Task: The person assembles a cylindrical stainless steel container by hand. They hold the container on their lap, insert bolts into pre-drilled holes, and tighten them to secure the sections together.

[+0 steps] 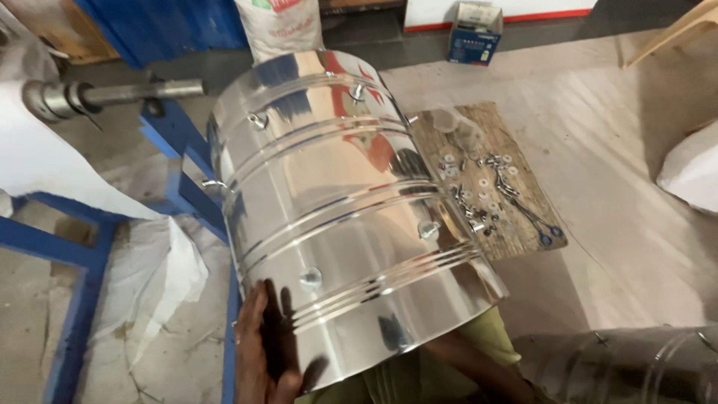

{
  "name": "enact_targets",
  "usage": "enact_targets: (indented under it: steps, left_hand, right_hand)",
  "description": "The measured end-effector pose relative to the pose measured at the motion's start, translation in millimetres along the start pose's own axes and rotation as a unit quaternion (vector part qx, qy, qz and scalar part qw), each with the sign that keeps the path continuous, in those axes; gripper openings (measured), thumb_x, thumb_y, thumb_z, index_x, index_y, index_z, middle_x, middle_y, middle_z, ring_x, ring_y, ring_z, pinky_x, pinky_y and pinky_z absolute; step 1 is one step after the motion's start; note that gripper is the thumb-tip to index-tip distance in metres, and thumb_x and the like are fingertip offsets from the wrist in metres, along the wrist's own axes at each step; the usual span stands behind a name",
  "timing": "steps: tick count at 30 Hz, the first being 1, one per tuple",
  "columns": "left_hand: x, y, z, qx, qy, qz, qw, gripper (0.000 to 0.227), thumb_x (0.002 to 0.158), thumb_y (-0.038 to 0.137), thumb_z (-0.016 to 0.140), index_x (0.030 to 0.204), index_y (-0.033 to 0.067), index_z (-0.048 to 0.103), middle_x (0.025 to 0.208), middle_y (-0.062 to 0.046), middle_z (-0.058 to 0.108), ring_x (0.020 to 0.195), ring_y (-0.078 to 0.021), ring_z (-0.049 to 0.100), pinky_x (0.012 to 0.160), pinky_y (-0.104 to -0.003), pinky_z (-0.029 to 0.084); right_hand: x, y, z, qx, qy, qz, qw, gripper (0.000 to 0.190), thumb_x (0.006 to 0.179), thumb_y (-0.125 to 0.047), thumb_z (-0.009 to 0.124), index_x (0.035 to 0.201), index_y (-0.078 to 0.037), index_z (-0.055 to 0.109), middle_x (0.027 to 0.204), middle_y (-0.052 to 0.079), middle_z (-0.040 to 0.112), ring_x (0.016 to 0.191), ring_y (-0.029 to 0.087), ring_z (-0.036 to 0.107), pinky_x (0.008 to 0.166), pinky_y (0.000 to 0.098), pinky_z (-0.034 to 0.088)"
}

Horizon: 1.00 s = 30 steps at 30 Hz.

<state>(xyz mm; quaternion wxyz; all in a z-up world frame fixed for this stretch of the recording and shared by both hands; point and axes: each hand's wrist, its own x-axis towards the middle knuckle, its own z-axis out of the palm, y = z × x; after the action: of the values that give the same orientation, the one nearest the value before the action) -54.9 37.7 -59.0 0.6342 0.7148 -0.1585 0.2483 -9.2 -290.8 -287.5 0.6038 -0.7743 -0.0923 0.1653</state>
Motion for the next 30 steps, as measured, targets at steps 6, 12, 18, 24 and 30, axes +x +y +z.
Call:
enact_targets:
  steps: [6, 12, 18, 24, 30]
  left_hand:
    - [-47, -27, -16, 0.326, 0.016, 0.007, 0.945, 0.092, 0.073, 0.036, 0.072, 0.149, -0.0024, 0.037, 0.149, -0.028, 0.041, 0.140, -0.0428, 0.039, 0.115, -0.049, 0.031]
    - [-96, -75, -23, 0.329, 0.080, -0.189, 0.922, 0.059, 0.079, 0.021, 0.072, 0.130, -0.0020, 0.051, 0.118, -0.024, 0.059, 0.108, -0.0379, 0.059, 0.089, -0.045, 0.046]
    - [-182, -155, -41, 0.314, 0.058, -0.288, 0.903, 0.022, 0.084, 0.008, 0.071, 0.105, -0.0014, 0.067, 0.086, -0.019, 0.075, 0.077, -0.0328, 0.076, 0.064, -0.041, 0.057]
    - [-208, -195, -47, 0.387, 0.020, -0.154, 0.909, 0.014, 0.086, 0.003, 0.066, 0.100, -0.0021, 0.067, 0.086, -0.019, 0.071, 0.079, -0.0367, 0.068, 0.067, -0.040, 0.055]
    - [-189, -174, -55, 0.245, 0.057, -0.349, 0.903, 0.015, 0.089, 0.010, 0.068, 0.093, -0.0025, 0.075, 0.076, -0.021, 0.077, 0.068, -0.0313, 0.074, 0.061, -0.042, 0.055]
  right_hand:
    - [-53, 56, -82, -0.052, 0.138, 0.099, 0.984, 0.033, 0.091, -0.018, 0.072, 0.117, 0.002, 0.073, 0.095, 0.012, 0.080, 0.088, 0.026, 0.073, 0.077, 0.0427, 0.059]
    - [-51, 29, -133, -0.289, 0.225, 0.204, 0.908, 0.057, 0.081, -0.029, 0.077, 0.131, -0.005, 0.062, 0.088, 0.017, 0.076, 0.080, 0.034, 0.073, 0.074, 0.0448, 0.057]
    - [-16, 21, -113, -0.134, 0.258, 0.053, 0.955, 0.044, 0.092, -0.028, 0.068, 0.125, 0.001, 0.067, 0.107, 0.021, 0.075, 0.099, 0.035, 0.070, 0.082, 0.0430, 0.055]
    - [-3, 27, -114, -0.199, 0.229, 0.006, 0.953, 0.045, 0.098, -0.027, 0.062, 0.131, 0.004, 0.063, 0.119, 0.019, 0.070, 0.109, 0.026, 0.065, 0.090, 0.0404, 0.051]
    - [-5, -4, -132, -0.130, 0.193, 0.024, 0.972, 0.043, 0.096, -0.031, 0.065, 0.122, 0.003, 0.066, 0.112, 0.016, 0.074, 0.102, 0.026, 0.066, 0.087, 0.0389, 0.053]
